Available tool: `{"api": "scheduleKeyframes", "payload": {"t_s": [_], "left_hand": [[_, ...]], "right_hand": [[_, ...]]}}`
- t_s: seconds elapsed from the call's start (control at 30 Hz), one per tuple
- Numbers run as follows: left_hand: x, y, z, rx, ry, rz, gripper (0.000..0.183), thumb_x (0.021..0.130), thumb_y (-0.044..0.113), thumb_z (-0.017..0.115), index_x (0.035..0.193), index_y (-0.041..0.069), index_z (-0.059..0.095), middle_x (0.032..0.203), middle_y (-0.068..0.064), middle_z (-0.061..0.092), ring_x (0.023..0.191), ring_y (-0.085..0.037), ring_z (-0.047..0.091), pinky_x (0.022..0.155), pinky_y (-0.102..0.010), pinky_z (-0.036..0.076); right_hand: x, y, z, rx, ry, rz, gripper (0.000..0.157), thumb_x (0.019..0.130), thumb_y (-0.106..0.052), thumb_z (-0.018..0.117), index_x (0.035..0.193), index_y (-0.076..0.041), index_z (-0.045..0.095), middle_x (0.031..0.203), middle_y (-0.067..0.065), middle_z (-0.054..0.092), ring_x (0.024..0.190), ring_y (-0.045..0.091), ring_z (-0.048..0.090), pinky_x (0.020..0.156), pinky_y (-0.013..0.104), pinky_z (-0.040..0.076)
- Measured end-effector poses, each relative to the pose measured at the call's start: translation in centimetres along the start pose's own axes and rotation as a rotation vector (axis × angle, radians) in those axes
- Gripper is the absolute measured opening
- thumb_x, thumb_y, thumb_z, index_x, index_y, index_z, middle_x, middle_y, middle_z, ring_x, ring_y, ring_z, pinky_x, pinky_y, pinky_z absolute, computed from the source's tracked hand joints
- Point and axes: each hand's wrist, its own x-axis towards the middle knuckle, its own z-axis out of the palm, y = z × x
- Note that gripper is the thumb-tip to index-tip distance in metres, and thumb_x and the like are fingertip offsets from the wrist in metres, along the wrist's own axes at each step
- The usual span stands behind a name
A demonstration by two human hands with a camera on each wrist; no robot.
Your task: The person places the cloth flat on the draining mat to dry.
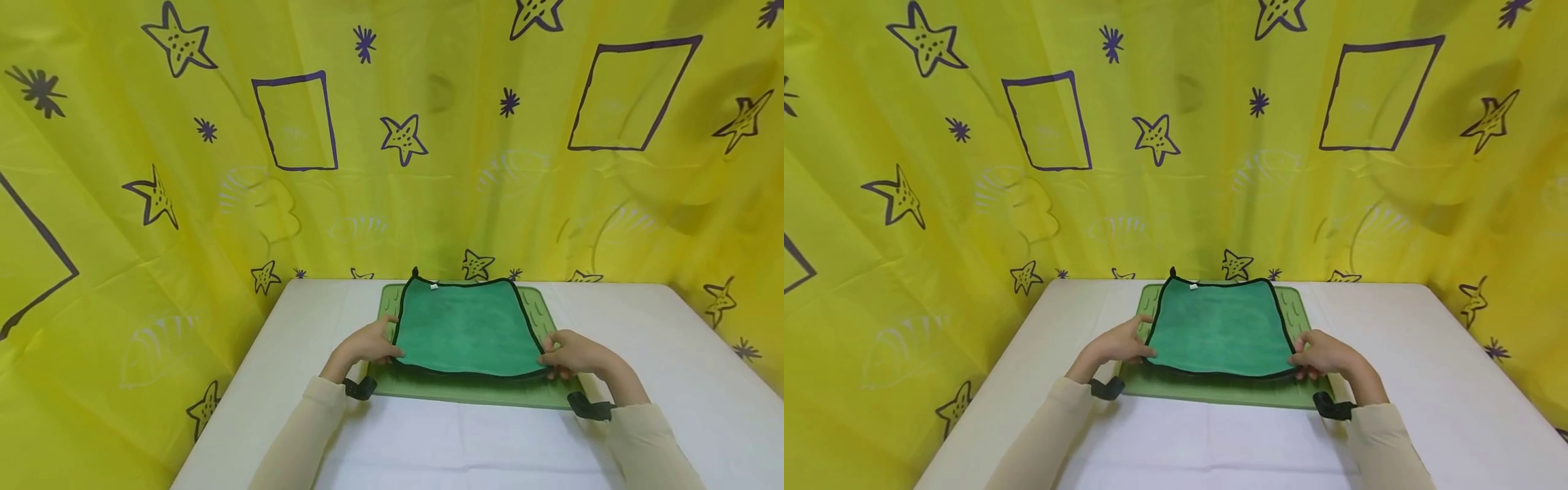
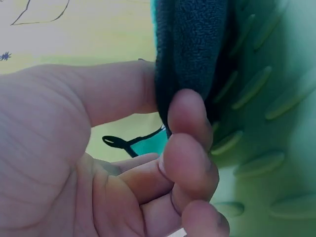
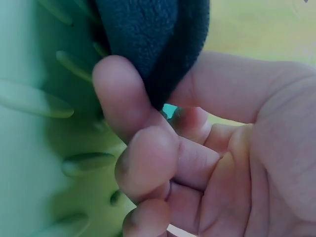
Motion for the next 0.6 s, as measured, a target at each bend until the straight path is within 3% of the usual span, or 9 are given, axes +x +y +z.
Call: {"api": "scheduleKeyframes", "payload": {"t_s": [0.17,0.47,0.6], "left_hand": [[-0.06,-0.29,-0.20,-0.017,-0.019,-0.006,0.075,0.088,0.011,0.078,0.150,0.003,0.037,0.064,-0.003,0.061,0.054,-0.015,0.055,0.054,-0.025,0.045],[0.09,-0.58,0.31,0.062,-0.040,0.023,0.074,0.087,0.013,0.081,0.150,0.007,0.044,0.065,-0.002,0.061,0.053,-0.014,0.052,0.052,-0.025,0.043],[0.10,-0.63,0.23,0.090,-0.060,0.038,0.064,0.088,0.015,0.081,0.145,0.010,0.053,0.065,-0.002,0.060,0.055,-0.014,0.052,0.053,-0.025,0.044]], "right_hand": [[0.12,-0.10,0.18,-0.023,-0.028,-0.004,0.023,0.096,-0.008,0.066,0.083,-0.008,0.047,0.069,0.007,0.068,0.055,0.013,0.053,0.052,0.023,0.041],[0.46,0.22,0.48,-0.065,-0.062,-0.010,0.024,0.093,-0.009,0.069,0.082,-0.007,0.048,0.068,0.006,0.065,0.056,0.014,0.054,0.051,0.024,0.039],[0.48,0.30,0.49,-0.071,-0.056,-0.002,0.025,0.092,-0.011,0.070,0.082,-0.008,0.048,0.068,0.006,0.064,0.056,0.014,0.053,0.051,0.023,0.039]]}}
